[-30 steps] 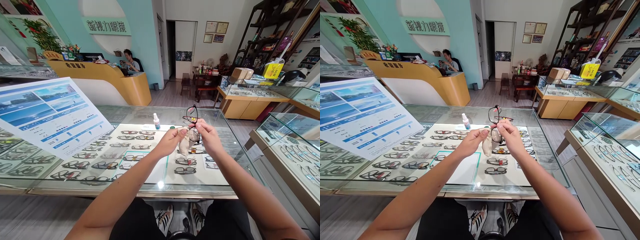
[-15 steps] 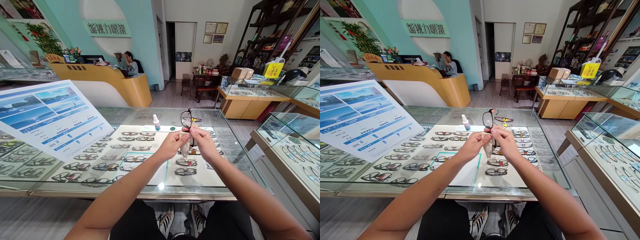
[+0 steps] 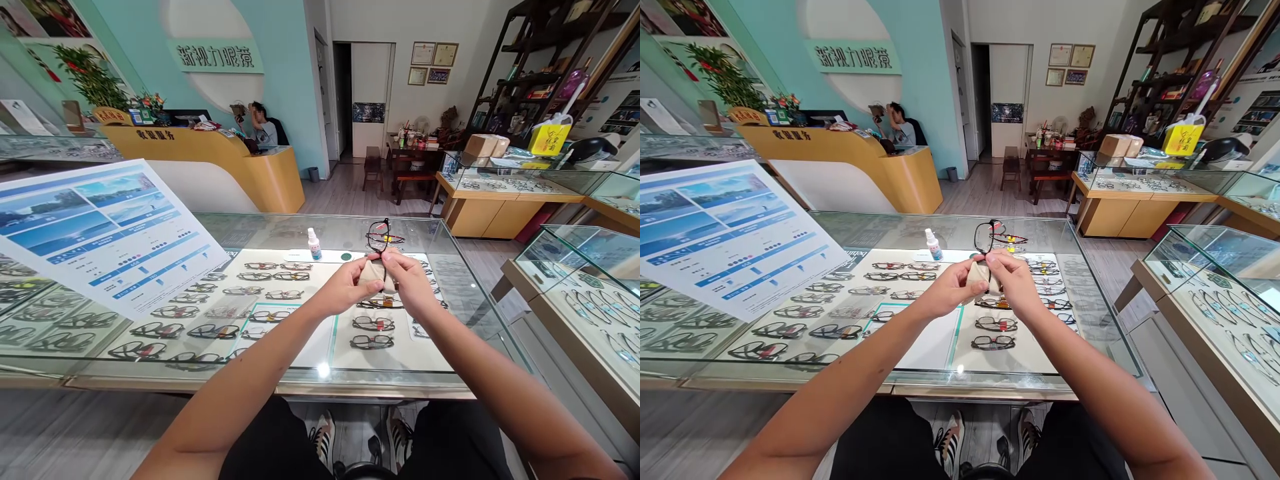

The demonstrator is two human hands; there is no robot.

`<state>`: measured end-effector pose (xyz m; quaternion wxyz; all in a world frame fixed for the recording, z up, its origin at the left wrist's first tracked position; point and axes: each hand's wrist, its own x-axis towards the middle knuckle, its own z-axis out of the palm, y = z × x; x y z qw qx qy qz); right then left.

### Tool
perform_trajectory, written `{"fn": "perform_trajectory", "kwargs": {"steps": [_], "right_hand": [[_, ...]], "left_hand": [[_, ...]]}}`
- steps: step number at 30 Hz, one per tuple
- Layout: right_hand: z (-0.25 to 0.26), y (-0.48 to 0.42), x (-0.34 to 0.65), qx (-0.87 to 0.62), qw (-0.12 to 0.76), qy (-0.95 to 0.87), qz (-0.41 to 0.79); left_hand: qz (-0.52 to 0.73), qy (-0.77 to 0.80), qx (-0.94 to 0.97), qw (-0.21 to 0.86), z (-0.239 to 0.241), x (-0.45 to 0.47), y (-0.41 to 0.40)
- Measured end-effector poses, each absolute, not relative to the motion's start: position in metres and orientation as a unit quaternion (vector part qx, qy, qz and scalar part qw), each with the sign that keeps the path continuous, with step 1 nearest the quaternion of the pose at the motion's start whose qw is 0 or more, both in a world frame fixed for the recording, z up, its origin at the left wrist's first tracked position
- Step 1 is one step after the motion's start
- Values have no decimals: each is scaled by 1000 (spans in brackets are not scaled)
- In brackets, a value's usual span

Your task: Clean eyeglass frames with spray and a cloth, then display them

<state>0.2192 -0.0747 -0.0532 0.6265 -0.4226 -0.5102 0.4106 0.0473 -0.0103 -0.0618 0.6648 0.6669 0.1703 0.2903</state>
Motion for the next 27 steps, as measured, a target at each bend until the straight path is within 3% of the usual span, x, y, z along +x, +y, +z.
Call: {"fn": "perform_trajectory", "kwargs": {"steps": [27], "right_hand": [[-52,-74,220,-395,609,-563,394]], "left_hand": [[420,218,644,601,-70,60,-20]]}}
